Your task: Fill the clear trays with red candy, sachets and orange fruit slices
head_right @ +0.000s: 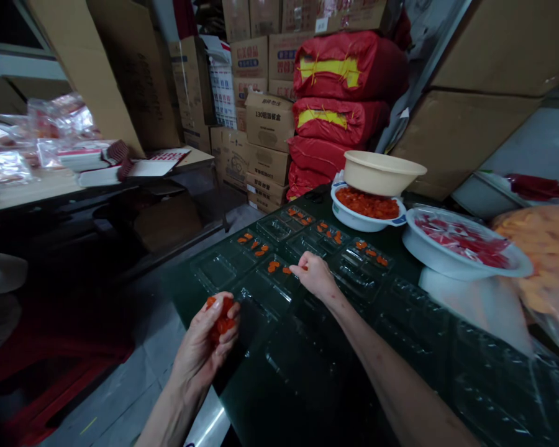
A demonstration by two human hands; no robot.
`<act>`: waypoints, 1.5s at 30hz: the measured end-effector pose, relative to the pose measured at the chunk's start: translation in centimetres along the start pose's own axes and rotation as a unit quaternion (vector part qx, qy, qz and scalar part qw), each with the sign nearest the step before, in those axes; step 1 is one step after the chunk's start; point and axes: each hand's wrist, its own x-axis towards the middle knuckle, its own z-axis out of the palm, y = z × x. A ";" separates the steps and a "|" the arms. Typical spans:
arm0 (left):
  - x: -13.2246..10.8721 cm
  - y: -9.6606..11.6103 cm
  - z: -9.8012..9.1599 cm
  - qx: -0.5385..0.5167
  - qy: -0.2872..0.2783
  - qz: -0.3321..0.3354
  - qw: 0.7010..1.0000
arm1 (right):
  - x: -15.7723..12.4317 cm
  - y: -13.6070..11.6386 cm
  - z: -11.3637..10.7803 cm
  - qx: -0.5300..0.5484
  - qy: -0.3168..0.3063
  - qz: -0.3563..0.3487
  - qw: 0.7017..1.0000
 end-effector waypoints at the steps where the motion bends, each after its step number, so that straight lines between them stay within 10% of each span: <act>1: 0.0 -0.1 0.1 0.001 -0.003 -0.001 1.000 | -0.4 0.0 -0.2 -0.011 -0.011 0.003 1.000; 16: -0.7 -0.9 0.9 0.007 -0.026 -0.011 1.000 | -0.8 -0.3 -0.6 0.009 -0.048 0.048 0.998; 28: -1.0 -0.9 1.0 -0.004 -0.026 -0.012 1.000 | -1.7 -1.9 -1.1 0.220 -0.038 0.173 0.959; 39: -1.2 -1.7 1.8 0.045 0.010 -0.067 0.997 | -4.9 -2.2 -6.9 0.408 -0.056 0.331 0.849; 45: -1.3 -2.2 2.4 0.044 -0.013 -0.080 0.996 | -5.7 -1.1 -6.0 0.345 -0.053 0.299 0.888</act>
